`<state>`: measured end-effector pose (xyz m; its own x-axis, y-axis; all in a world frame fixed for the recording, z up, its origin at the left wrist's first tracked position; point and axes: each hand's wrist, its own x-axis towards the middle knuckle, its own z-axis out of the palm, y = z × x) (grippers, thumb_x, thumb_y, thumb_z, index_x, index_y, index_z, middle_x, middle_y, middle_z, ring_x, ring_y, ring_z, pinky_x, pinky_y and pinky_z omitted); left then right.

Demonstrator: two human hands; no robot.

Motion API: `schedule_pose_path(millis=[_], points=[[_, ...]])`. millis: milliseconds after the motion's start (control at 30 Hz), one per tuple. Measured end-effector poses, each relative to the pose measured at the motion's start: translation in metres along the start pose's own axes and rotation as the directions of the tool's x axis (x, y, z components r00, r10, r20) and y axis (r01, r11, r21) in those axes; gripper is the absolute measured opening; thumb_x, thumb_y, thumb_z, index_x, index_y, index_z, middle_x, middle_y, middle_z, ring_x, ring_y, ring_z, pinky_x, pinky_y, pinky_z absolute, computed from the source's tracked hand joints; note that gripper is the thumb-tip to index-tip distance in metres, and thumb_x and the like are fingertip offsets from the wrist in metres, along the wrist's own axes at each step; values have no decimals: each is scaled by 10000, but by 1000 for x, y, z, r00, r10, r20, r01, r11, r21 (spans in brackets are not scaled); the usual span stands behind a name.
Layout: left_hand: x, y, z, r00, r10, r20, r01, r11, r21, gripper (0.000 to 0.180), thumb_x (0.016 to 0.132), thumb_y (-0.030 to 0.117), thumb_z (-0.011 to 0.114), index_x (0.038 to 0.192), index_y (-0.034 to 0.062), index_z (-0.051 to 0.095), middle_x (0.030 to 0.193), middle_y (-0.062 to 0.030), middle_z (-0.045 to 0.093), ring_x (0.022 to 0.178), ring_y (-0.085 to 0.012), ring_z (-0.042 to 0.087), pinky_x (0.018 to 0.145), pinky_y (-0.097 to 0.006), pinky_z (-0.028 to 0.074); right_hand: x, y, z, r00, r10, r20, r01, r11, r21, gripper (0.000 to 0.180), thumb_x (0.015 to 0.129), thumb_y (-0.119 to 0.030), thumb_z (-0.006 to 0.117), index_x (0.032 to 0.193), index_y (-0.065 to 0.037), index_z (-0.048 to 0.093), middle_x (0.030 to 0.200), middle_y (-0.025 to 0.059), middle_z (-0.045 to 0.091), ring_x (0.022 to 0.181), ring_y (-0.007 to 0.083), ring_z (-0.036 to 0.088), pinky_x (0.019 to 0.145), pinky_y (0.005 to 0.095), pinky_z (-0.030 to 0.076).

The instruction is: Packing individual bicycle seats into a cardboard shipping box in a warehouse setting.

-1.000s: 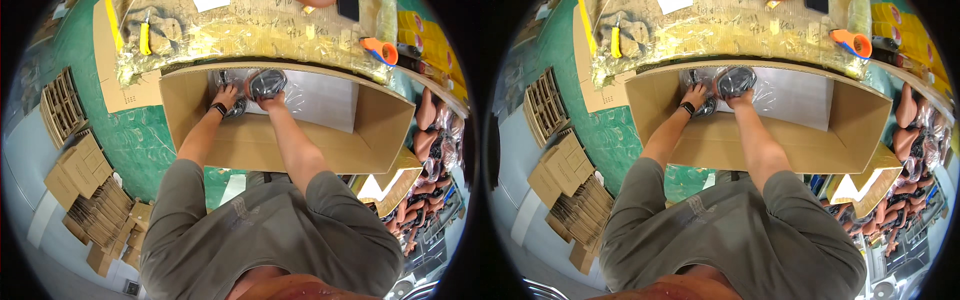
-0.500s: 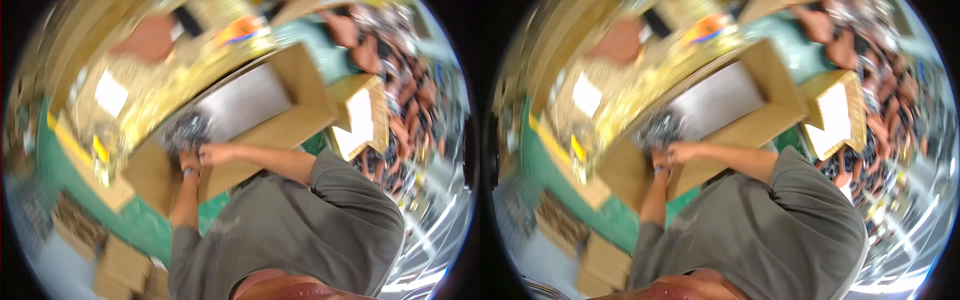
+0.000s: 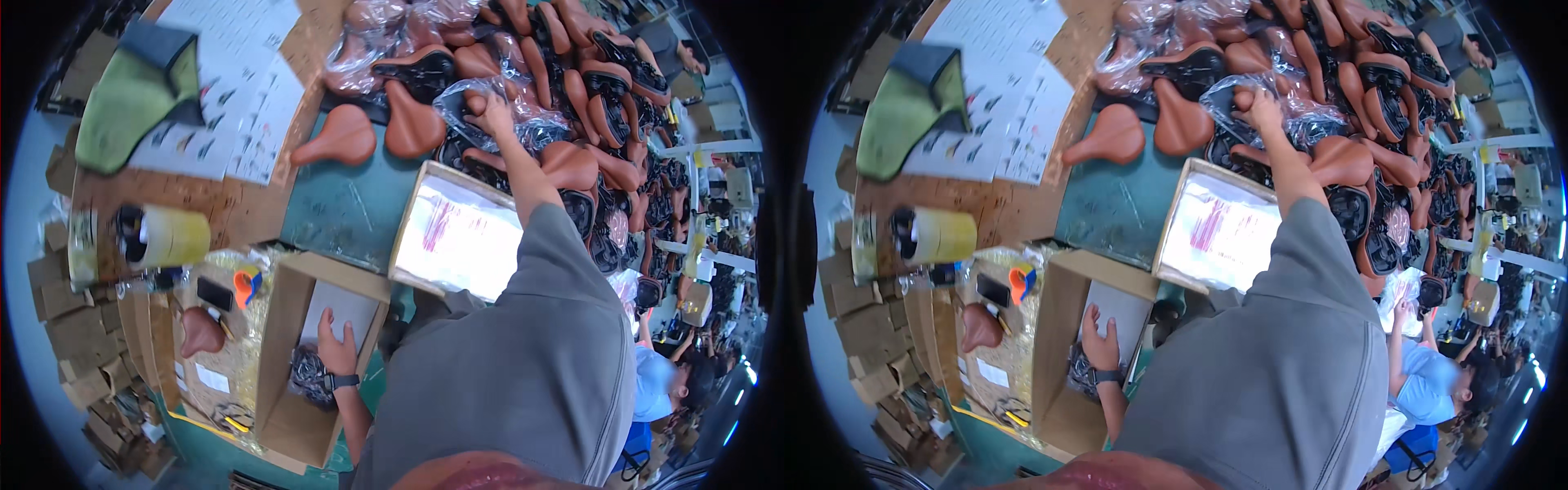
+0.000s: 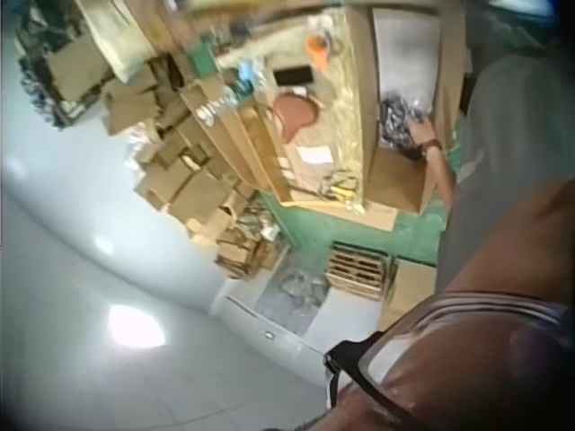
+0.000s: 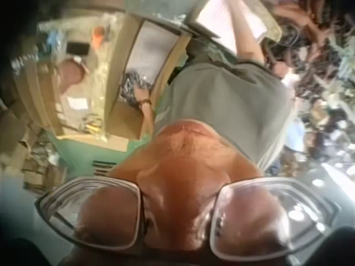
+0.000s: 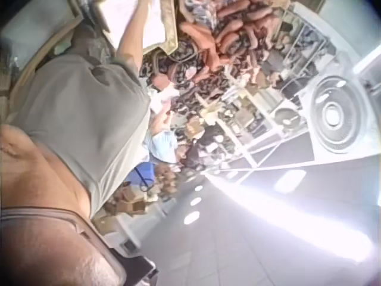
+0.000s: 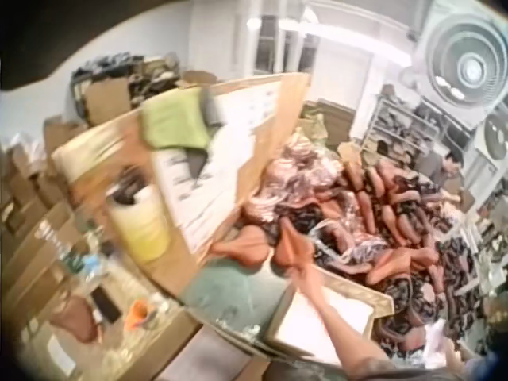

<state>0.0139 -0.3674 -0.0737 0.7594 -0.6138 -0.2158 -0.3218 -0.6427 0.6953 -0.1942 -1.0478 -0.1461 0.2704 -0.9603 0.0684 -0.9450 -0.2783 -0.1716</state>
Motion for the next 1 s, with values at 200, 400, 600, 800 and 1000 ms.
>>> schedule_pose_path(millis=[200, 400, 600, 800, 1000], points=[[110, 158, 96, 954, 83, 287, 40, 916, -399, 554, 1036, 170, 750, 1533, 8, 568, 1504, -209, 658, 1341, -365, 668, 1170, -459, 511, 18, 17, -36, 977, 172, -128, -99, 892, 442, 510, 799, -265, 886, 1274, -151, 739, 1184, 195, 789, 1107, 439, 747, 968, 535, 592], [156, 280, 159, 623, 184, 760, 769, 32, -638, 742, 1100, 539, 612, 1615, 22, 479, 1650, -205, 521, 1421, -355, 596, 1160, -473, 521, -119, -56, -136, 897, 126, -424, 369, 315, 874, 459, 832, -158, 925, 1177, -37, 646, 1241, 120, 669, 1171, 264, 684, 982, 393, 557], [145, 289, 99, 887, -169, 430, 348, -369, -862, 617, 1066, 597, 614, 1466, 127, 624, 1378, -98, 682, 1159, -300, 668, 926, -455, 596, -147, -63, -173, 471, -875, -111, 195, -19, 981, 621, 863, -234, 905, 1402, -58, 651, 1588, 209, 582, 1461, 426, 561, 1196, 559, 478], [79, 150, 32, 869, -381, 316, 263, -187, -947, 526, 1104, 525, 565, 1457, 141, 635, 1287, -136, 731, 1096, -314, 711, 816, -467, 629, 20, -199, -43, 756, -652, 46, 387, 503, 773, 379, 866, -174, 792, 1156, 34, 664, 1075, 289, 747, 1076, 466, 729, 956, 561, 575], [-40, 120, 0, 765, -595, 246, 186, -162, -969, 598, 1092, 610, 547, 1496, 171, 587, 1272, -115, 714, 1003, -329, 704, 806, -472, 616, 215, -351, 116, 964, -201, 173, 116, 907, 405, 734, 887, -356, 784, 1387, 151, 605, 1295, 331, 734, 1212, 447, 746, 1051, 482, 597]])
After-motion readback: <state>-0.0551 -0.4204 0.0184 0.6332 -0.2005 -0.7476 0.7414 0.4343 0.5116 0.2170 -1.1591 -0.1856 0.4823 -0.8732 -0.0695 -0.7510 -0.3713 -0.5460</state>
